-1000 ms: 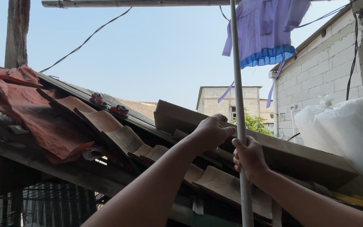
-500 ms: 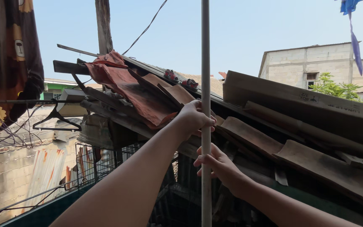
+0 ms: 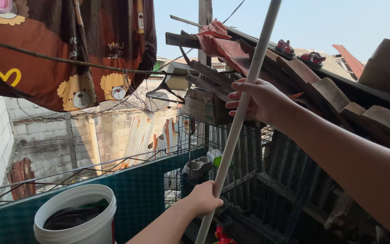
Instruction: The person takes a light purple shirt from a bucket, places it on a hanger, and hangs it on a clothesline using a long pole. They then retrieve a dark garment from the bucket and begin to unfold it.
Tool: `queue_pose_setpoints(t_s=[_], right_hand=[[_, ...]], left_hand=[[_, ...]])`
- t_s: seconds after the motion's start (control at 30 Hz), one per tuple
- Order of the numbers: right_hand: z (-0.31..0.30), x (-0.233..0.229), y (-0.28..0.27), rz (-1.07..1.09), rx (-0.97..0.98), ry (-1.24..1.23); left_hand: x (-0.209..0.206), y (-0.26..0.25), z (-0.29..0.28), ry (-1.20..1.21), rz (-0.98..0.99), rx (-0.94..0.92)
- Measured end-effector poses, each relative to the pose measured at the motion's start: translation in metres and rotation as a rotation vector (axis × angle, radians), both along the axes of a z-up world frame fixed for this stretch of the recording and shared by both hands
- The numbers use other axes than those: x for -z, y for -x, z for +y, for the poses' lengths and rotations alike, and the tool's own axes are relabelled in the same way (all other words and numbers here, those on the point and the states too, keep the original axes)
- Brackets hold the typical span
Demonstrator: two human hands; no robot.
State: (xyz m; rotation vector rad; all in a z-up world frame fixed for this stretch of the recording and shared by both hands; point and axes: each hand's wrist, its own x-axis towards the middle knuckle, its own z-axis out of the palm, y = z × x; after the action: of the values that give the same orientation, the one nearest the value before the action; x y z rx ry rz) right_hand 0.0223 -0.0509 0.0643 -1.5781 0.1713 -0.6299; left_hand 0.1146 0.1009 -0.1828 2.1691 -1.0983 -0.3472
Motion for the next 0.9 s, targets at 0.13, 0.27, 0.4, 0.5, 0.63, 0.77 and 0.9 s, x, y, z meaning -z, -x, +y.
queue_pose_setpoints(t_s=[0.13, 0.27, 0.4, 0.5, 0.63, 0.77, 0.9], right_hand=[[0.019, 0.024, -0.020, 0.011, 0.123, -0.145], [0.026, 0.084, -0.032, 0.226, 0.237, -0.108], [0.040, 0.161, -0.037, 0.413, 0.218, -0.176], [0.042, 0.194, -0.040, 0.441, 0.245, -0.299], [0.033, 0.220, -0.052, 0.473, 0.270, -0.372], [0.012, 0.241, -0.068, 0.496, 0.289, -0.306], [-0.003, 0.252, -0.084, 0.524, 0.260, -0.282]], left_hand=[[0.001, -0.023, 0.053, -0.096, 0.108, -0.172], [-0.006, -0.028, 0.097, 0.062, 0.103, -0.345], [-0.009, -0.024, 0.118, 0.145, 0.054, -0.414], [-0.015, -0.020, 0.125, 0.152, -0.007, -0.448], [-0.026, -0.016, 0.134, 0.187, -0.131, -0.480], [-0.035, -0.022, 0.136, 0.176, -0.241, -0.497], [-0.034, -0.028, 0.129, 0.181, -0.265, -0.540]])
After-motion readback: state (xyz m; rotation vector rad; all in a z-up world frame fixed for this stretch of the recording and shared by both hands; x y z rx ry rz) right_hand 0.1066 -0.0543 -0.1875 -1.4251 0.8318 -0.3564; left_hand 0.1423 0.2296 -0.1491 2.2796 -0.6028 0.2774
